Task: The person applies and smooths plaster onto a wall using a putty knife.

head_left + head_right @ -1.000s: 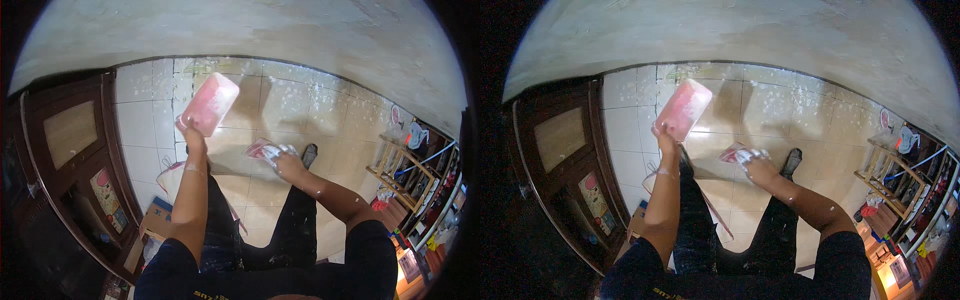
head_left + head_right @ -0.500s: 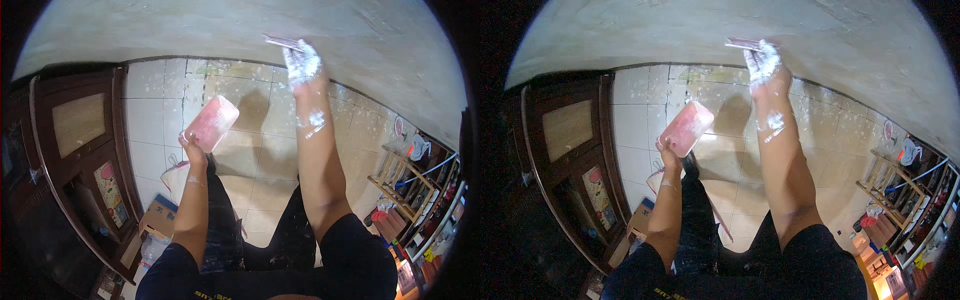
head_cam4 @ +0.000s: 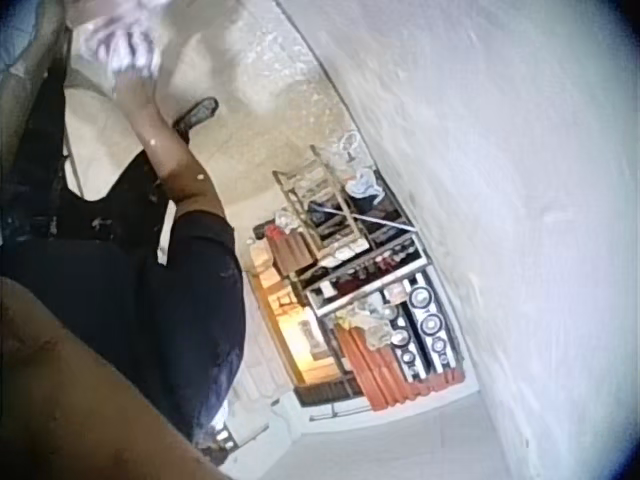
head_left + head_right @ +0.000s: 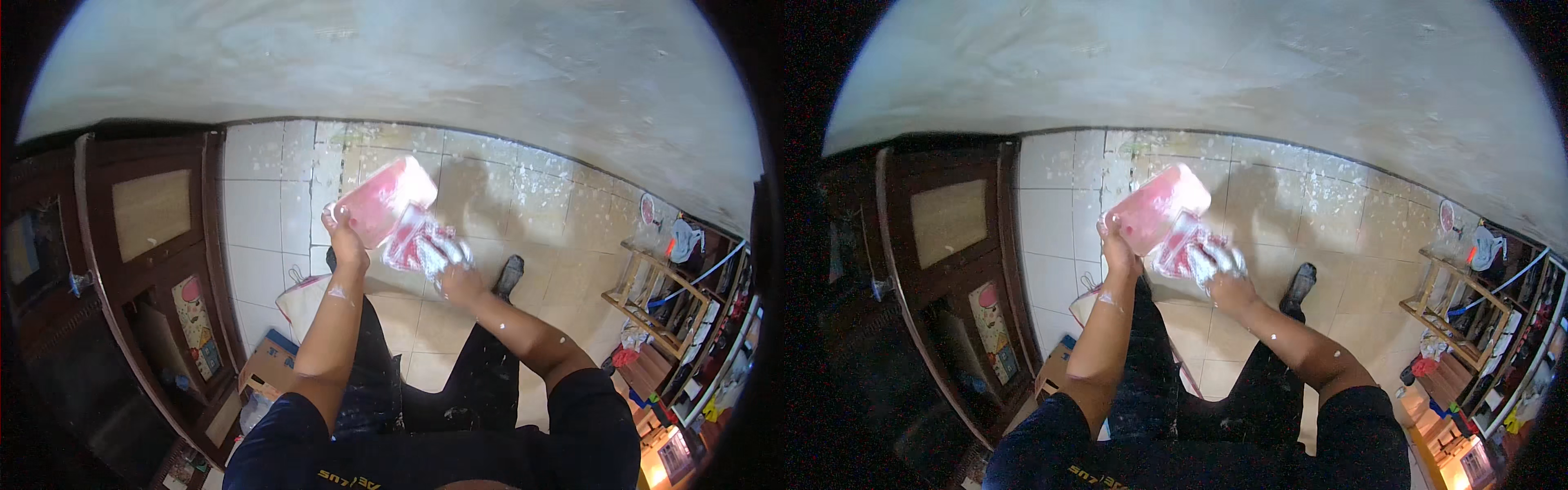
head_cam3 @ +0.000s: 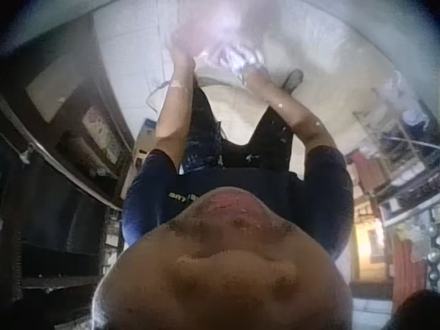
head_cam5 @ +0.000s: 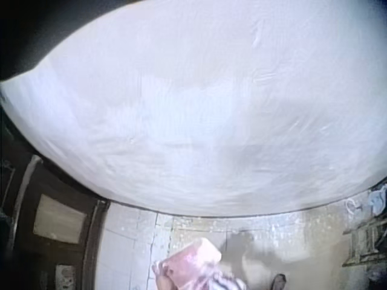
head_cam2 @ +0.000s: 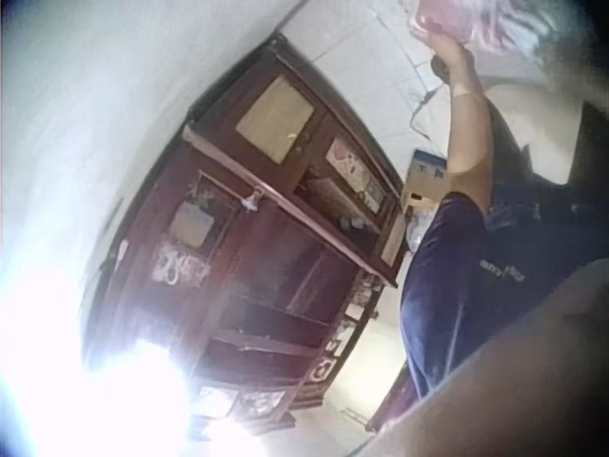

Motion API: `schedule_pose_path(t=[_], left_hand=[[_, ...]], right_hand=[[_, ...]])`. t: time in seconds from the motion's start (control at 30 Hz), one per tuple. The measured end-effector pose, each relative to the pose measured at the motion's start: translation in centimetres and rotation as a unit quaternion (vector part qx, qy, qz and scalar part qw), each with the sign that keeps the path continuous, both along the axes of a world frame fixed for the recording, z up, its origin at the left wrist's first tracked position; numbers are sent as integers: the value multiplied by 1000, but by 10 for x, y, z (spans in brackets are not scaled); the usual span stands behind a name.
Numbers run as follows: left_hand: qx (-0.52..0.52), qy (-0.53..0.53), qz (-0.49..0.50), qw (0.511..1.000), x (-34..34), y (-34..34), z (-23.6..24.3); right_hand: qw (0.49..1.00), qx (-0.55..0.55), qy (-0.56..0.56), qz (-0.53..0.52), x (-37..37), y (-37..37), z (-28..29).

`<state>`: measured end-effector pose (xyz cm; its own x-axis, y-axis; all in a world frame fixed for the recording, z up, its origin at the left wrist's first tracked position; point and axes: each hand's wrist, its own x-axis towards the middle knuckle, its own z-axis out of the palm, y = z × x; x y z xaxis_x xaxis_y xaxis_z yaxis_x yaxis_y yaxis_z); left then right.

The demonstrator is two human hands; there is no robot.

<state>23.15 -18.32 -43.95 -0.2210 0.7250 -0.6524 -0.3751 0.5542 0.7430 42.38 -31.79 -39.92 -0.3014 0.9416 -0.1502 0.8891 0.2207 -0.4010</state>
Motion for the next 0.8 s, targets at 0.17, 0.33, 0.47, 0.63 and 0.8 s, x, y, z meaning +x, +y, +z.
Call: schedule_pose_path(t=[0.17,0.33,0.47,0.63,0.8], left_hand=[[54,-29,-21,998,7,-11,45],[91,-45,-69,992,39,-30,124],[105,-52,-140,983,79,-69,193],[120,-117,-165,972,141,-124,273],[89,-159,-131,975,180,-184,327]], right_hand=[[993,-33,107,-27,28,-42,67],[929,77,271,-239,76,-66,136],[763,4,415,-496,131,-83,199],[677,83,602,-415,216,-101,285],[919,66,331,-202,266,-116,368]])
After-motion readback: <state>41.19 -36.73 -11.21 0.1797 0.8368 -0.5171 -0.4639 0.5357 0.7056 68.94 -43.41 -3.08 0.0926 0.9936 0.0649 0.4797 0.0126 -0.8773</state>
